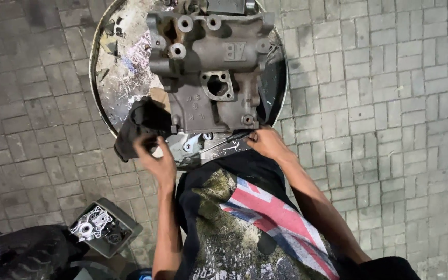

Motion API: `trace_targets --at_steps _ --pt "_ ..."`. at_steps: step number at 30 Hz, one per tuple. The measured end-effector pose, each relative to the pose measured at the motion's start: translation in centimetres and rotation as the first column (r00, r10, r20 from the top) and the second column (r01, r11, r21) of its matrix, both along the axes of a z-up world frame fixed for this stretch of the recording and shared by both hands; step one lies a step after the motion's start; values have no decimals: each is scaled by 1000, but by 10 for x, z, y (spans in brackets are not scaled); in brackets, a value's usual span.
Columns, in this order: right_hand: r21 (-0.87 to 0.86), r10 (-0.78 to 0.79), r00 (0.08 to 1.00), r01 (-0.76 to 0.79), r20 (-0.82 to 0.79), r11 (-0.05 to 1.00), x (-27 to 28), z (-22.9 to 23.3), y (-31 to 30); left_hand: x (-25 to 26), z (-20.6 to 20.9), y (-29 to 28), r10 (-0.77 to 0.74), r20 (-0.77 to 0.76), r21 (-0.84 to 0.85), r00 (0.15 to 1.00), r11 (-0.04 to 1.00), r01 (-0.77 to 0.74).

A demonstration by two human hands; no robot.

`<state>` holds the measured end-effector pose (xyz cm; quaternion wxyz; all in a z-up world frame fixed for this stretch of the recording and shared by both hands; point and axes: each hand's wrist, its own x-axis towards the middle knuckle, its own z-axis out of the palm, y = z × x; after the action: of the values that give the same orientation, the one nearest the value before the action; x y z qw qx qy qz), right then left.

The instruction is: The person cleans a metal engine part resting on a metal drum using a black cloth and a small metal tool. They wipe the surface and scrape specific areas to remove residue.

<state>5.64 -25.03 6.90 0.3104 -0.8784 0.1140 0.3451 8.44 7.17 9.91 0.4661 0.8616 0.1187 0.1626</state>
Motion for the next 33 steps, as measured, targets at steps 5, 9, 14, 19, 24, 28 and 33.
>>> trace_targets --at_steps 5,9,14,19,24,28,33 --pt "-38 57 998 -58 -31 998 0 -16 -3 -1 27 -17 -283 -288 -105 915 959 264" --pt "-54 120 993 -119 22 991 -8 -44 -11 -5 12 -24 -368 -423 -113 828 928 354" --pt "-6 102 982 -103 157 995 -4 -14 -10 -10 3 -25 -331 -438 -124 836 943 308" --pt "4 108 971 -111 214 994 16 45 -7 -17 -12 -20 -304 -444 -161 843 952 259" --pt "36 96 952 -111 290 993 18 39 -19 -24 -25 -18 -329 -486 -208 809 943 259" --pt "125 69 957 -108 283 986 20 65 -20 -23 -13 -20 -322 -509 -174 798 947 271" --pt "179 -47 900 -35 432 983 20 25 -35 -22 9 -23 -344 -475 -235 810 936 260"
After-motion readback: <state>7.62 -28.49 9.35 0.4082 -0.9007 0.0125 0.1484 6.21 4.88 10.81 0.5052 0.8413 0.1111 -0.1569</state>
